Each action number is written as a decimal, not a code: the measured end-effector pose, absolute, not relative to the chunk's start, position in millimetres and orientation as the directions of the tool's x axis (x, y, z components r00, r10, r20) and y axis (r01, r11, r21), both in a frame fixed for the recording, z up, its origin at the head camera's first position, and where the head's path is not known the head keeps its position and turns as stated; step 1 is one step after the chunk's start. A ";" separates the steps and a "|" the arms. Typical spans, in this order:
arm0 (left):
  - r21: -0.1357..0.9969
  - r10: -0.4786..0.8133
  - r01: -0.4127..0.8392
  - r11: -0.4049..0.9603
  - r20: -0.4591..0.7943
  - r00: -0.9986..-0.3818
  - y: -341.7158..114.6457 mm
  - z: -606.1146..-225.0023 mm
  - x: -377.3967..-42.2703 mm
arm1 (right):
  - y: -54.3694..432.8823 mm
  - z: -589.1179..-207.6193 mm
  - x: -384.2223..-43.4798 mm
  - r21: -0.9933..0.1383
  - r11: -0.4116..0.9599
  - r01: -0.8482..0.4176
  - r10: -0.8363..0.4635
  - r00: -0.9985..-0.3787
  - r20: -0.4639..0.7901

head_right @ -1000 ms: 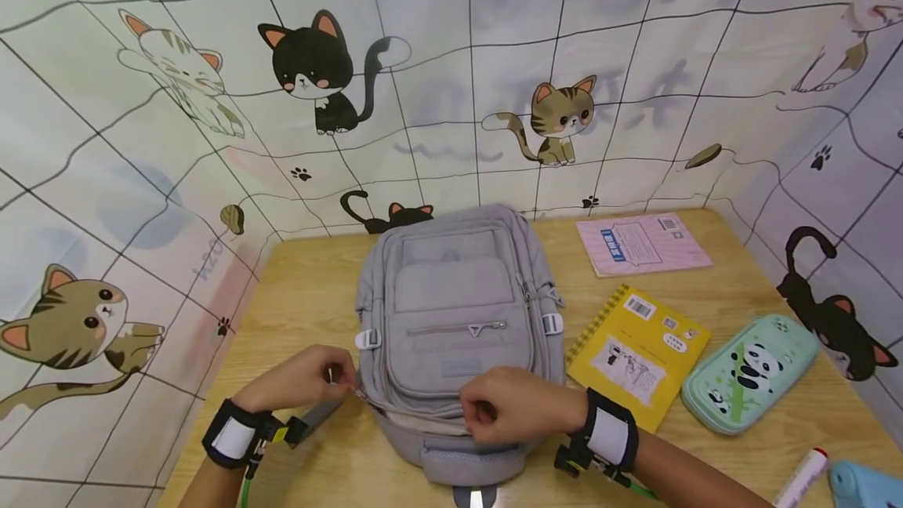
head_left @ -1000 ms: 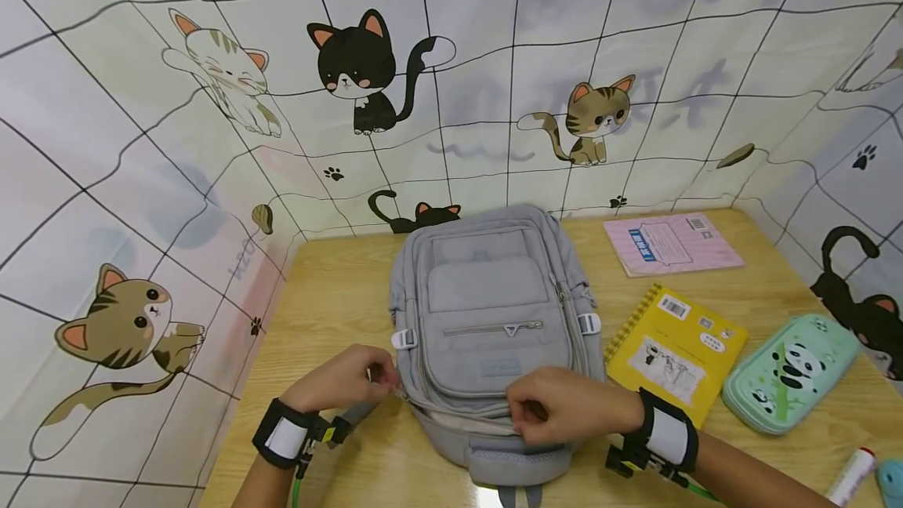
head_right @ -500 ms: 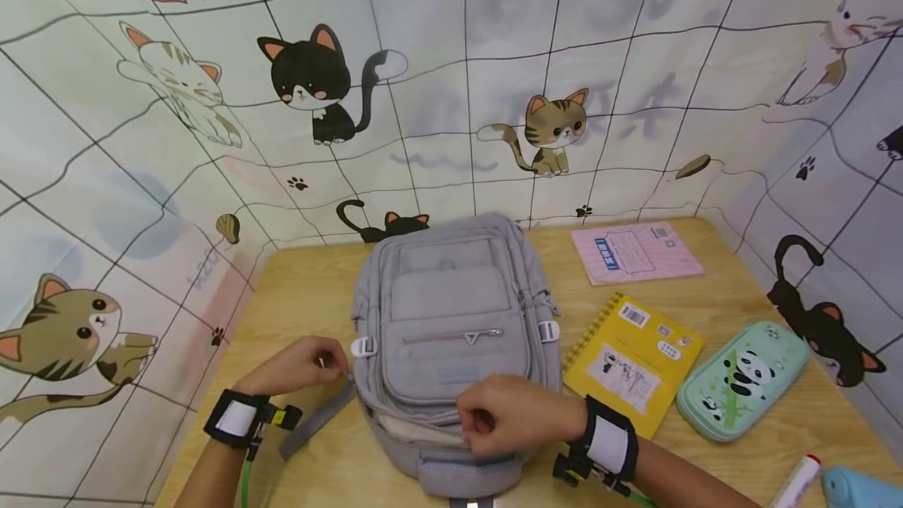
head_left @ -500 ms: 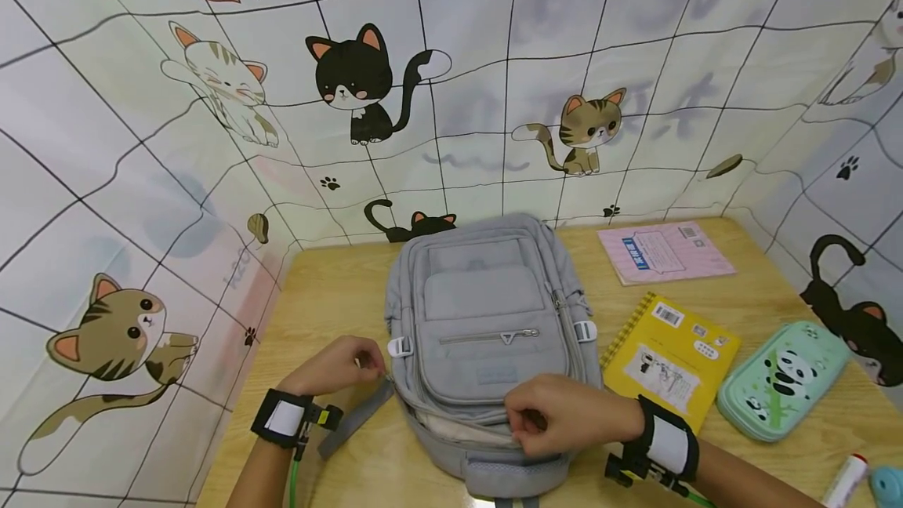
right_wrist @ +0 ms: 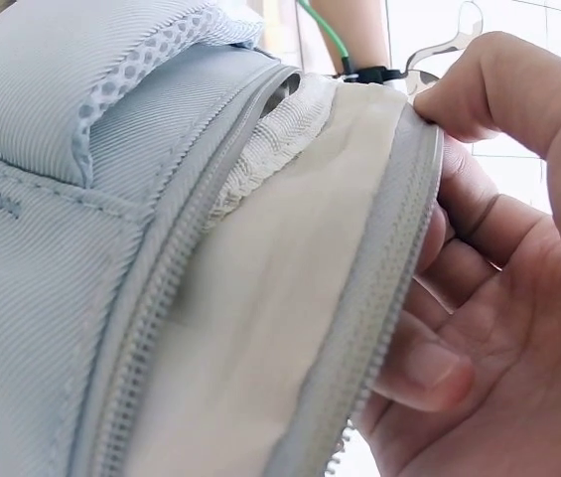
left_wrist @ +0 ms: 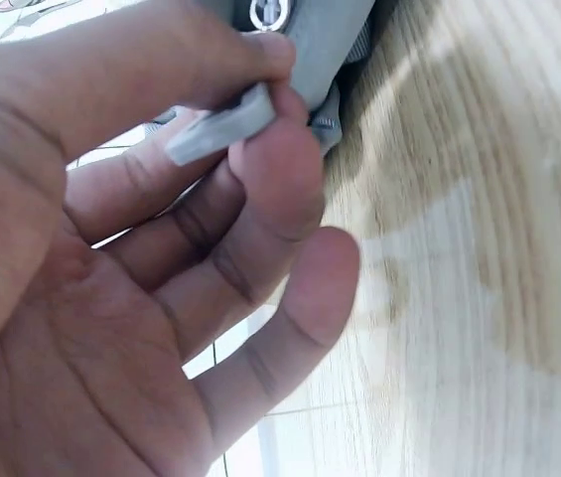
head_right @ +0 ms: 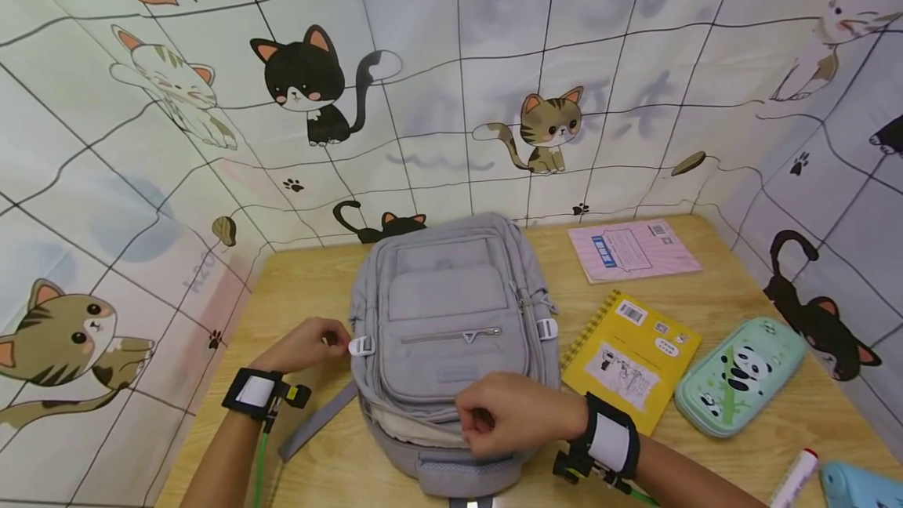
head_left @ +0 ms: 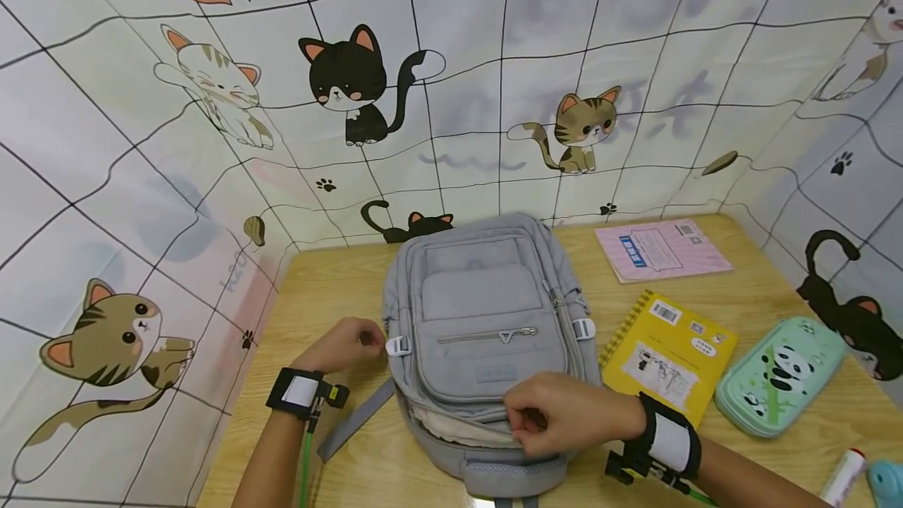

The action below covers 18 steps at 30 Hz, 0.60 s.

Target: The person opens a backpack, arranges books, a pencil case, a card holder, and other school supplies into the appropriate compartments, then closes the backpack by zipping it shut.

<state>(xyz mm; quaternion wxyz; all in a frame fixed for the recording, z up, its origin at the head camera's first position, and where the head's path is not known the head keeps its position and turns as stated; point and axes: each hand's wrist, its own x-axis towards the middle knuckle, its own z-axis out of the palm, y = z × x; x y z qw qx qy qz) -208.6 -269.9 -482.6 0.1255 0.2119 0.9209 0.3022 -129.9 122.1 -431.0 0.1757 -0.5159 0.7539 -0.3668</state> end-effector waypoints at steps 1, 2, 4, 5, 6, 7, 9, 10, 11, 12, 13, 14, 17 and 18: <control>0.606 0.458 0.311 0.732 -0.099 -0.884 -269.8 -483.1 -210.5 | 122.0 -430.6 -129.9 -0.737 0.199 -0.646 -0.907 -0.406 0.111; 0.607 0.450 0.305 0.734 -0.098 -0.888 -269.8 -483.3 -212.3 | 122.0 -430.2 -129.8 -0.740 0.199 -0.642 -0.908 -0.406 0.108; 0.608 0.443 0.303 0.734 -0.090 -0.892 -269.4 -483.1 -215.7 | 121.9 -429.2 -129.5 -0.744 0.199 -0.638 -0.908 -0.406 0.105; 0.611 0.441 0.302 0.732 -0.087 -0.893 -269.2 -482.9 -217.3 | 121.9 -428.8 -129.3 -0.745 0.200 -0.637 -0.908 -0.407 0.104; 0.610 0.438 0.302 0.733 -0.084 -0.895 -269.1 -482.4 -218.7 | 122.0 -428.3 -129.0 -0.746 0.201 -0.635 -0.908 -0.407 0.102; 0.613 0.430 0.293 0.734 -0.084 -0.899 -268.8 -482.0 -219.9 | 122.0 -427.9 -128.7 -0.747 0.201 -0.634 -0.908 -0.406 0.100; 0.617 0.406 0.274 0.738 -0.081 -0.910 -269.2 -482.6 -222.7 | 122.1 -427.3 -128.2 -0.747 0.203 -0.633 -0.908 -0.407 0.098; 0.617 0.388 0.260 0.743 -0.080 -0.918 -269.4 -483.0 -223.9 | 122.2 -427.0 -128.0 -0.748 0.205 -0.631 -0.908 -0.407 0.095; 0.619 0.371 0.246 0.746 -0.080 -0.925 -269.6 -483.5 -225.0 | 122.2 -426.9 -127.8 -0.748 0.206 -0.631 -0.908 -0.408 0.094; 0.622 0.354 0.231 0.748 -0.079 -0.932 -269.7 -484.0 -226.0 | 122.2 -426.6 -127.6 -0.748 0.208 -0.631 -0.908 -0.409 0.093; 0.626 0.337 0.216 0.749 -0.080 -0.938 -269.6 -484.4 -226.7 | 122.2 -426.6 -127.4 -0.746 0.209 -0.632 -0.907 -0.410 0.093; 0.623 0.324 0.209 0.754 -0.076 -0.943 -269.6 -484.9 -227.4 | 122.3 -426.5 -127.3 -0.746 0.209 -0.632 -0.907 -0.410 0.093; 0.618 0.305 0.199 0.761 -0.069 -0.950 -269.1 -487.0 -228.4 | 122.4 -427.0 -126.7 -0.744 0.210 -0.634 -0.907 -0.410 0.094; 0.615 0.302 0.198 0.763 -0.068 -0.951 -268.6 -487.1 -228.4 | 122.5 -427.1 -126.4 -0.746 0.211 -0.632 -0.907 -0.410 0.091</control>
